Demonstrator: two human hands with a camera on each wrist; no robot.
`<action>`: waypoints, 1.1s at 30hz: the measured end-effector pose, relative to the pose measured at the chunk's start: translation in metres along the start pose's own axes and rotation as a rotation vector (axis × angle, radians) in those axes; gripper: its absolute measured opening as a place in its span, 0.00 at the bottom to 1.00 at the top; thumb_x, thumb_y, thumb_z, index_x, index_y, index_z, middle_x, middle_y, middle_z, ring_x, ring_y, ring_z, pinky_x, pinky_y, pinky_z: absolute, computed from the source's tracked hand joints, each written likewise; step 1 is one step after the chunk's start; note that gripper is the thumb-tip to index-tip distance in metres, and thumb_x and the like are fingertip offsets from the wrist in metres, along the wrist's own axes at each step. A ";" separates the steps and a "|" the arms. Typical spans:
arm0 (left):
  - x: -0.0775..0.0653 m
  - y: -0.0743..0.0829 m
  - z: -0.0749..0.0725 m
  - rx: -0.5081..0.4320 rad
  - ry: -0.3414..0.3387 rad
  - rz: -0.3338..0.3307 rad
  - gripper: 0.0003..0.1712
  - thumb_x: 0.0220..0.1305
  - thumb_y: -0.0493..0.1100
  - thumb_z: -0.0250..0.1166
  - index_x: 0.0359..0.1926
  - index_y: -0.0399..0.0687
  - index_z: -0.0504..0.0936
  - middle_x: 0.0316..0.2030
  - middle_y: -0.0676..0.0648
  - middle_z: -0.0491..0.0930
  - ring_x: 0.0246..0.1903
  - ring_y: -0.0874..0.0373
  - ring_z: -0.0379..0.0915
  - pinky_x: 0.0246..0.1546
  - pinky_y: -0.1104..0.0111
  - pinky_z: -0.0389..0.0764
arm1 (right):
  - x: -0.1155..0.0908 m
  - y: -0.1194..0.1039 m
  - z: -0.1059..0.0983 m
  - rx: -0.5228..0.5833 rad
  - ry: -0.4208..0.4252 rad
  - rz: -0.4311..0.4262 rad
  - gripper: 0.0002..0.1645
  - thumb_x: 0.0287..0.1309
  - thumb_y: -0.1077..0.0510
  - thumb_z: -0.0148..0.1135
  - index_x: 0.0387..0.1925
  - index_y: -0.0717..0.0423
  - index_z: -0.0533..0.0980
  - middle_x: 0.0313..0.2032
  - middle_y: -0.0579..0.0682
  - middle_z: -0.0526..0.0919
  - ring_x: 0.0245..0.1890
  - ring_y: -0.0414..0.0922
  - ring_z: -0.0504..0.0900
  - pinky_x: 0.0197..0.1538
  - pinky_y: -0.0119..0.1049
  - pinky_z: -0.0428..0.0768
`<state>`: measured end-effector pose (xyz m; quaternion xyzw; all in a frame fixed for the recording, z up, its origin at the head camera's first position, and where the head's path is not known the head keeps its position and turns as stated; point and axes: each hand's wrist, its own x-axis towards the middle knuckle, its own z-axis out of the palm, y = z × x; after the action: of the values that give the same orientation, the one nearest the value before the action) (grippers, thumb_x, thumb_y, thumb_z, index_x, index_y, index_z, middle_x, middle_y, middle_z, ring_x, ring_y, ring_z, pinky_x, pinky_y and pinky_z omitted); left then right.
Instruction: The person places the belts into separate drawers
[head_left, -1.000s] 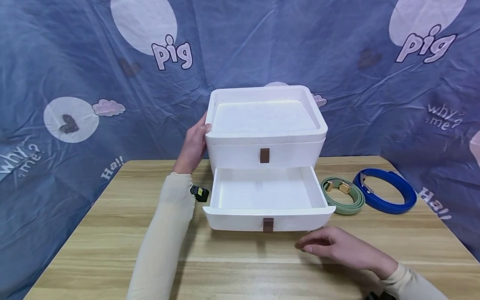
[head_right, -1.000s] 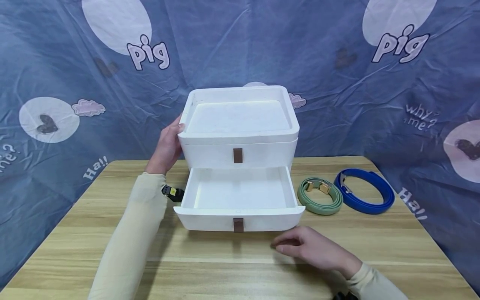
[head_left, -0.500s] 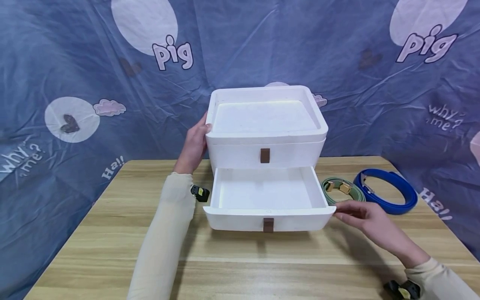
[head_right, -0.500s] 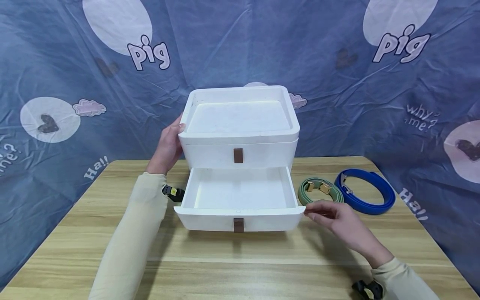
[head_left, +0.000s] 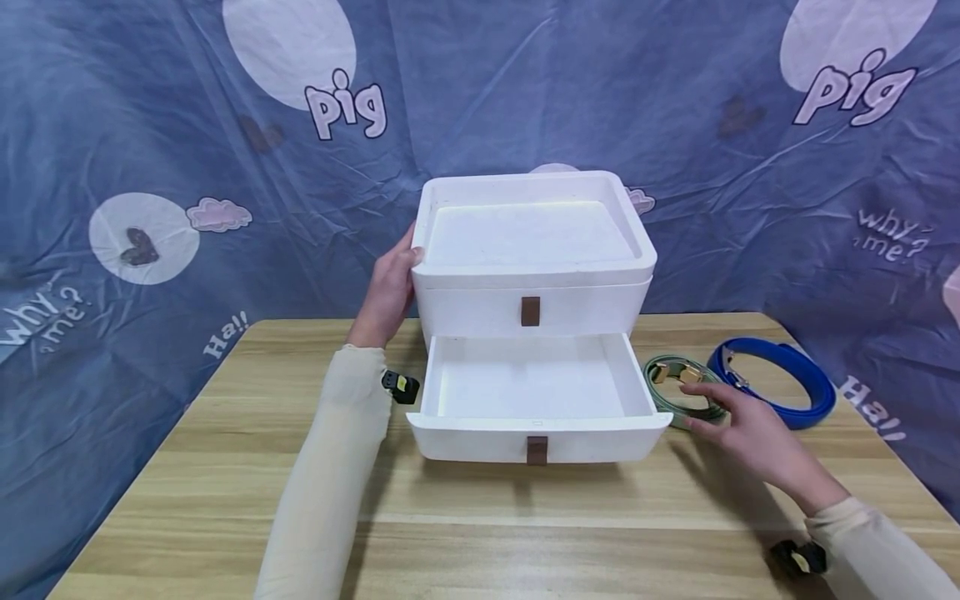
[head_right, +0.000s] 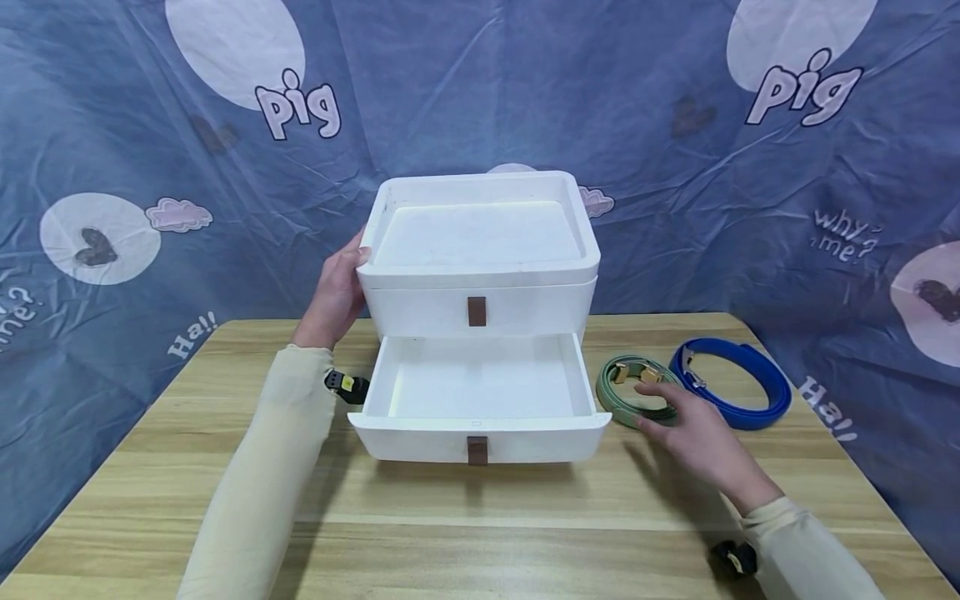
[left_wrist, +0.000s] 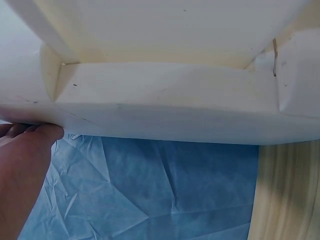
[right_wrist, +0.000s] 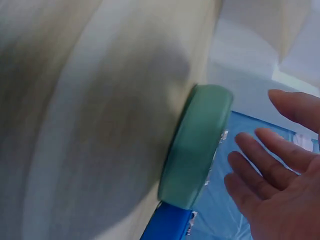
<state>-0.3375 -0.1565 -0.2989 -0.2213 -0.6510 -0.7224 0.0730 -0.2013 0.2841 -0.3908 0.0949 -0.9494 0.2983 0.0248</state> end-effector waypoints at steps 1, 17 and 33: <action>0.000 0.000 0.000 0.002 -0.001 -0.001 0.36 0.69 0.44 0.46 0.76 0.45 0.53 0.74 0.51 0.54 0.70 0.61 0.51 0.67 0.64 0.57 | 0.001 0.002 0.001 -0.019 -0.009 0.001 0.32 0.60 0.50 0.68 0.60 0.63 0.74 0.59 0.70 0.72 0.56 0.69 0.70 0.49 0.65 0.71; 0.000 0.000 -0.001 -0.015 -0.003 0.005 0.36 0.69 0.43 0.46 0.76 0.44 0.54 0.74 0.50 0.55 0.70 0.61 0.51 0.67 0.64 0.57 | 0.007 0.009 0.011 -0.068 -0.038 0.001 0.24 0.53 0.60 0.71 0.52 0.65 0.79 0.52 0.68 0.78 0.53 0.67 0.73 0.49 0.65 0.71; 0.001 -0.001 -0.002 -0.008 0.003 0.007 0.36 0.68 0.42 0.46 0.76 0.44 0.53 0.74 0.50 0.54 0.70 0.60 0.51 0.67 0.65 0.57 | 0.016 0.010 0.010 -0.128 -0.045 -0.056 0.16 0.54 0.67 0.68 0.46 0.65 0.82 0.45 0.64 0.83 0.47 0.64 0.79 0.46 0.62 0.75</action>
<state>-0.3393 -0.1580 -0.2994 -0.2227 -0.6471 -0.7252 0.0755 -0.2192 0.2839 -0.4029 0.1263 -0.9639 0.2339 0.0178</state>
